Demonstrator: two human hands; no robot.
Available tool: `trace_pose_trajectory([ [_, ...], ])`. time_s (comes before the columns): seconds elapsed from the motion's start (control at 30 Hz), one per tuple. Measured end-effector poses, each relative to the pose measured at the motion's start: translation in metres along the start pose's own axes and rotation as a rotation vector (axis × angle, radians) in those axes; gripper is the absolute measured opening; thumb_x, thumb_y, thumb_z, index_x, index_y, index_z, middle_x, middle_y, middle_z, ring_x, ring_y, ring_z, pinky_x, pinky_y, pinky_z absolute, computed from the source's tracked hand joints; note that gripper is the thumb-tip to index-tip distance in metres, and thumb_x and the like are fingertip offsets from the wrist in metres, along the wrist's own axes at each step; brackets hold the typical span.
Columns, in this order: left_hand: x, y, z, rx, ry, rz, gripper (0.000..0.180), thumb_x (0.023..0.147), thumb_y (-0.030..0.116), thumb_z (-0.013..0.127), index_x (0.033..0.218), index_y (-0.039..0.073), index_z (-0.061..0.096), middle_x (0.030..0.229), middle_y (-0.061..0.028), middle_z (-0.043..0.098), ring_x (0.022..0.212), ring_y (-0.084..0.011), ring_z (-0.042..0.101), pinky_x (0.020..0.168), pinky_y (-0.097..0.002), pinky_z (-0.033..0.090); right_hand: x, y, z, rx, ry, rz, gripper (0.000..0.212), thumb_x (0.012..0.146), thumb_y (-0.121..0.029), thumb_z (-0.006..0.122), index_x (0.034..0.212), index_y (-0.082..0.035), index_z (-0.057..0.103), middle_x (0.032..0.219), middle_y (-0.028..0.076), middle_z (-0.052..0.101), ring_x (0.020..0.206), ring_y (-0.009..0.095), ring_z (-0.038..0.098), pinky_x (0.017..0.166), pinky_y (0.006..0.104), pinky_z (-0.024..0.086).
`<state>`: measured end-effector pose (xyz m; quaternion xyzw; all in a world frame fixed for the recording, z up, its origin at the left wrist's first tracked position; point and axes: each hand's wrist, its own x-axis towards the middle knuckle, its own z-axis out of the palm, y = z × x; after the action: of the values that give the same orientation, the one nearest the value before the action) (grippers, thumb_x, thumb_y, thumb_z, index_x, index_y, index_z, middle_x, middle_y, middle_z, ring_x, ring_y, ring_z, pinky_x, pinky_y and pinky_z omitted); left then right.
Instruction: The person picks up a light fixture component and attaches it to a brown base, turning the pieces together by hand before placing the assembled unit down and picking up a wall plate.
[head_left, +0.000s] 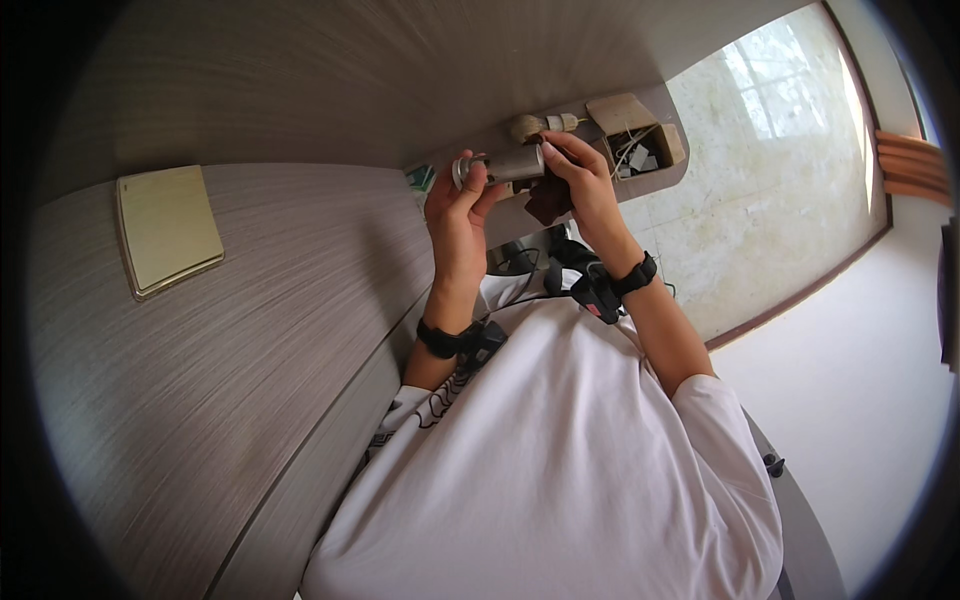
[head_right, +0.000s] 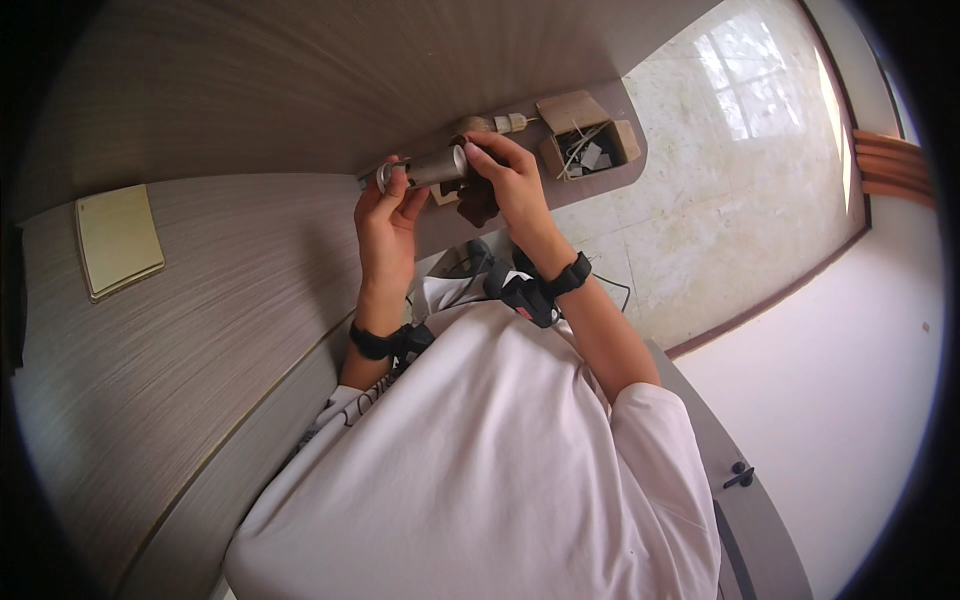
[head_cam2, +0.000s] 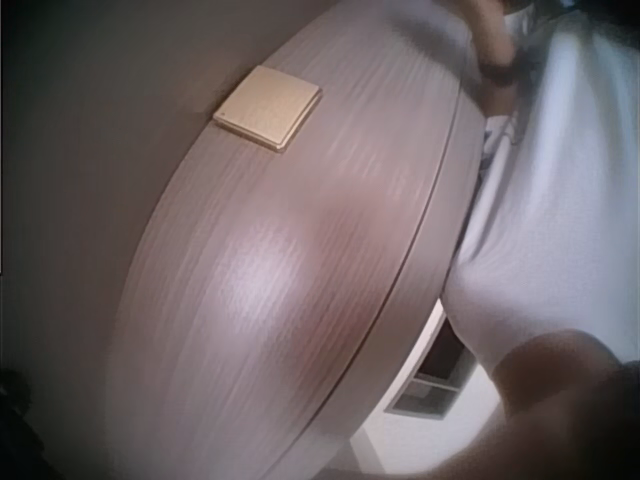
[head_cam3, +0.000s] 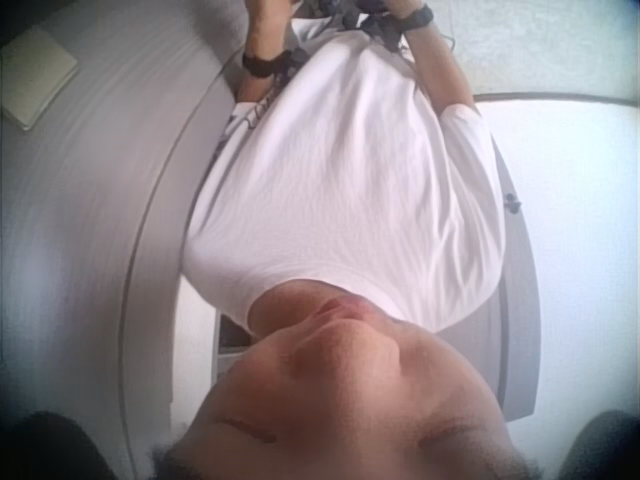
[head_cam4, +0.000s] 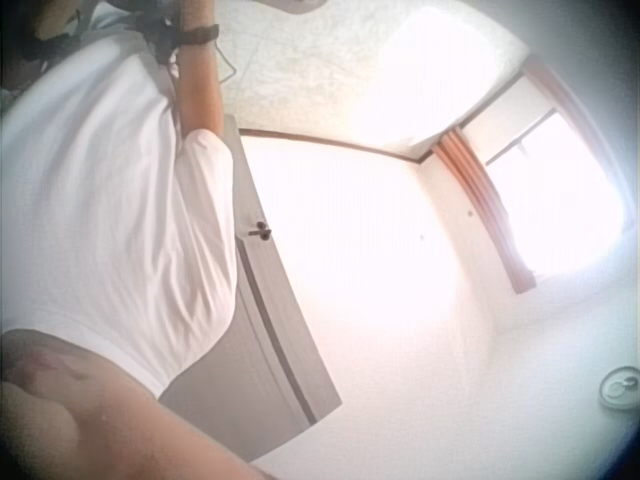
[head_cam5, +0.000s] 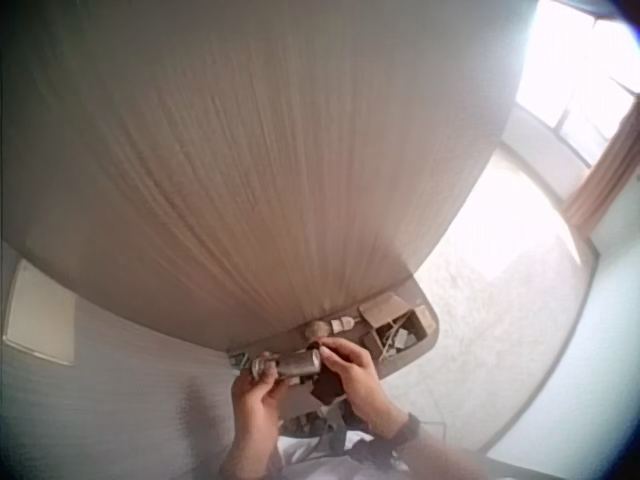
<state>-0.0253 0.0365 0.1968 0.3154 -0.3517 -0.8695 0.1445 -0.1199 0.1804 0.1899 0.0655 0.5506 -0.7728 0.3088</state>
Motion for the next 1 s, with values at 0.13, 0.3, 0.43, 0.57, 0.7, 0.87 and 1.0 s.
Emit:
trace_pose_trajectory([
  [0.13, 0.001, 0.011, -0.004, 0.130, 0.153, 0.186, 0.036, 0.094, 0.009, 0.074, 0.127, 0.003, 0.061, 0.120, -0.0057, 0.064, 0.107, -0.0133, 0.063, 0.092, -0.0306, 0.058, 0.009, 0.009, -0.010, 0.098, 0.051, 0.045, 0.024, 0.105, -0.023, 0.058, 0.112, -0.004, 0.070, 0.095, 0.000, 0.068, 0.084, 0.009, 0.064, 0.071, 0.0256, 0.052],
  [0.3, 0.021, -0.012, -0.030, 0.394, 0.333, 0.471, 0.043, 0.084, -0.007, 0.078, 0.124, 0.002, 0.064, 0.118, -0.0060, 0.066, 0.107, -0.0153, 0.063, 0.091, -0.0282, 0.055, 0.016, 0.005, -0.024, 0.072, 0.103, 0.026, 0.027, 0.107, -0.026, 0.054, 0.115, -0.004, 0.068, 0.101, 0.000, 0.069, 0.090, 0.011, 0.065, 0.079, 0.0260, 0.051],
  [0.43, 0.037, -0.042, -0.062, 0.493, 0.416, 0.445, 0.043, 0.079, -0.014, 0.077, 0.119, -0.001, 0.067, 0.117, -0.0073, 0.067, 0.102, -0.0167, 0.066, 0.088, -0.0276, 0.057, 0.020, 0.013, -0.045, 0.037, 0.105, -0.001, 0.030, 0.108, -0.025, 0.050, 0.124, -0.005, 0.065, 0.109, 0.003, 0.071, 0.095, 0.014, 0.068, 0.081, 0.0286, 0.054],
  [0.57, 0.049, -0.059, -0.082, 0.534, 0.409, 0.388, 0.042, 0.076, -0.013, 0.078, 0.115, 0.000, 0.070, 0.114, -0.0059, 0.070, 0.102, -0.0155, 0.065, 0.087, -0.0280, 0.055, 0.023, 0.018, -0.059, 0.079, 0.110, 0.009, 0.030, 0.108, -0.023, 0.050, 0.125, -0.005, 0.065, 0.110, 0.003, 0.071, 0.098, 0.014, 0.068, 0.085, 0.0289, 0.054],
  [0.7, 0.060, -0.077, -0.093, 0.656, 0.390, 0.397, 0.042, 0.075, -0.016, 0.076, 0.113, 0.001, 0.071, 0.114, -0.0069, 0.071, 0.107, -0.0188, 0.067, 0.089, -0.0305, 0.056, 0.023, 0.025, -0.067, 0.129, 0.124, 0.023, 0.028, 0.106, -0.021, 0.052, 0.121, -0.003, 0.067, 0.110, 0.003, 0.071, 0.101, 0.014, 0.067, 0.090, 0.0273, 0.051],
  [0.87, 0.069, -0.090, -0.111, 0.802, 0.364, 0.443, 0.041, 0.075, -0.016, 0.074, 0.110, 0.004, 0.070, 0.114, -0.0079, 0.072, 0.108, -0.0227, 0.068, 0.095, -0.0332, 0.054, 0.020, 0.025, -0.072, 0.099, 0.122, 0.048, 0.028, 0.106, -0.022, 0.051, 0.121, -0.004, 0.067, 0.108, 0.003, 0.071, 0.099, 0.014, 0.067, 0.087, 0.0280, 0.052],
  [1.0, 0.077, -0.097, -0.122, 0.897, 0.353, 0.498, 0.041, 0.074, -0.016, 0.072, 0.109, 0.004, 0.070, 0.114, -0.0087, 0.073, 0.109, -0.0269, 0.069, 0.097, -0.0354, 0.053, 0.022, 0.035, -0.079, 0.100, 0.124, 0.023, 0.028, 0.106, -0.022, 0.051, 0.121, -0.005, 0.067, 0.106, 0.004, 0.071, 0.095, 0.015, 0.068, 0.082, 0.0289, 0.054],
])
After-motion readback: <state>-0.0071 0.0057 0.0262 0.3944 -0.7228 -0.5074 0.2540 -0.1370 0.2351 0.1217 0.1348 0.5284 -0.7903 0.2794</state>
